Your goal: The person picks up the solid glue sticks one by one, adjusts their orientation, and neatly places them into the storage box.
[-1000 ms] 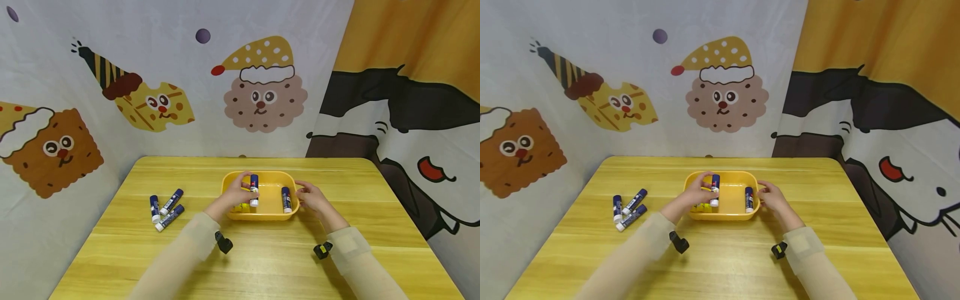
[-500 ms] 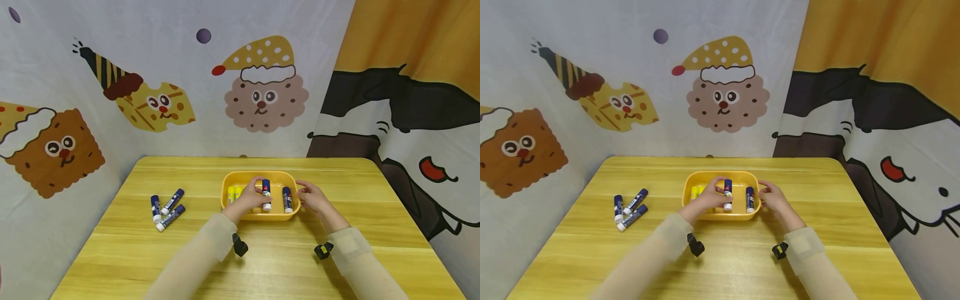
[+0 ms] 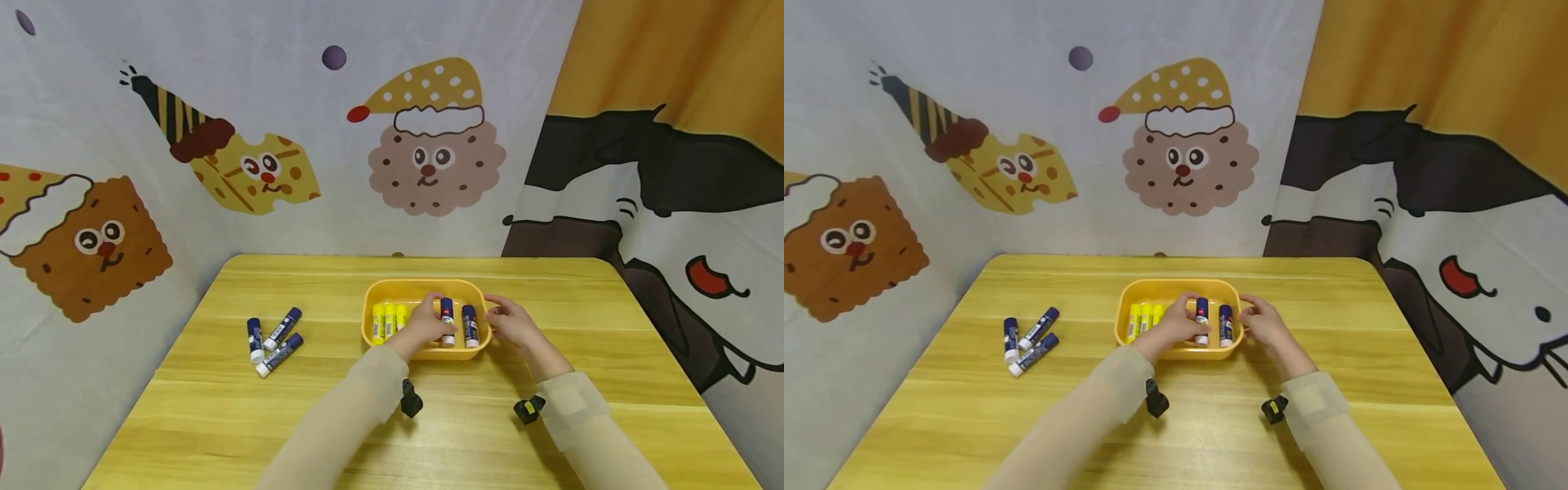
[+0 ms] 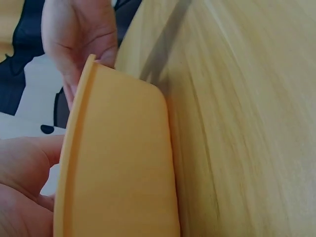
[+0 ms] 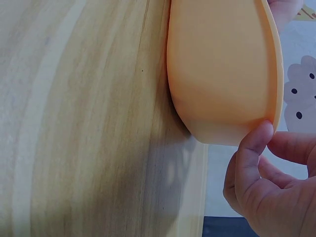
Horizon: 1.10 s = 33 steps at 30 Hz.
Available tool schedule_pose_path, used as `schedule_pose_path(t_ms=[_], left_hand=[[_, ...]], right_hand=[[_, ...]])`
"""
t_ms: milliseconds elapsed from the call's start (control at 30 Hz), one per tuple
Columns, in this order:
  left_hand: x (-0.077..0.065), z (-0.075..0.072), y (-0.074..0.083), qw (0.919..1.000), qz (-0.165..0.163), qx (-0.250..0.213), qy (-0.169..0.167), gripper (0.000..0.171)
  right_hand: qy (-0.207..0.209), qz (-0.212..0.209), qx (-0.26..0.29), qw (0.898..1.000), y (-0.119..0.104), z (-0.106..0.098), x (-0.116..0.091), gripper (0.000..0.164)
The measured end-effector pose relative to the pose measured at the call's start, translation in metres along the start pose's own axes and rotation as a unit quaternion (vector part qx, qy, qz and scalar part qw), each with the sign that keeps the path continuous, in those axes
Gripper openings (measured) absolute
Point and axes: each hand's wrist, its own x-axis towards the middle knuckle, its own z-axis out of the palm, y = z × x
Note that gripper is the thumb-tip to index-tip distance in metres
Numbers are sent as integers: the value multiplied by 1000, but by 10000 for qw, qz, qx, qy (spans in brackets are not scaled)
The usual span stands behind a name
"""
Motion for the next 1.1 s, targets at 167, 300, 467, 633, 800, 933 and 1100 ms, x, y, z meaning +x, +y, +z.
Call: schedule_pose_path(t_ms=[167, 300, 467, 633, 800, 933, 1100], left_hand=[[7, 8, -1, 9989, 53, 457, 13, 73], [11, 13, -2, 9980, -26, 623, 88, 74], [12, 17, -1, 9979, -125, 615, 160, 74], [14, 21, 0, 9964, -193, 790, 221, 73], [17, 25, -1, 9949, -194, 953, 259, 72], [17, 26, -2, 9953, -167, 919, 245, 72], [15, 25, -1, 9948, -105, 999, 181, 73]], right_hand=[[64, 28, -24, 10000, -2, 1, -1, 51], [78, 43, -53, 9999, -2, 1, -1, 51], [60, 46, -68, 9999, -2, 2, -1, 51], [79, 18, -81, 9999, -2, 2, -1, 51], [74, 30, -81, 9999, -2, 3, -1, 51], [83, 44, -70, 9999, -3, 3, -1, 51], [85, 42, -30, 10000, -3, 3, -2, 52]])
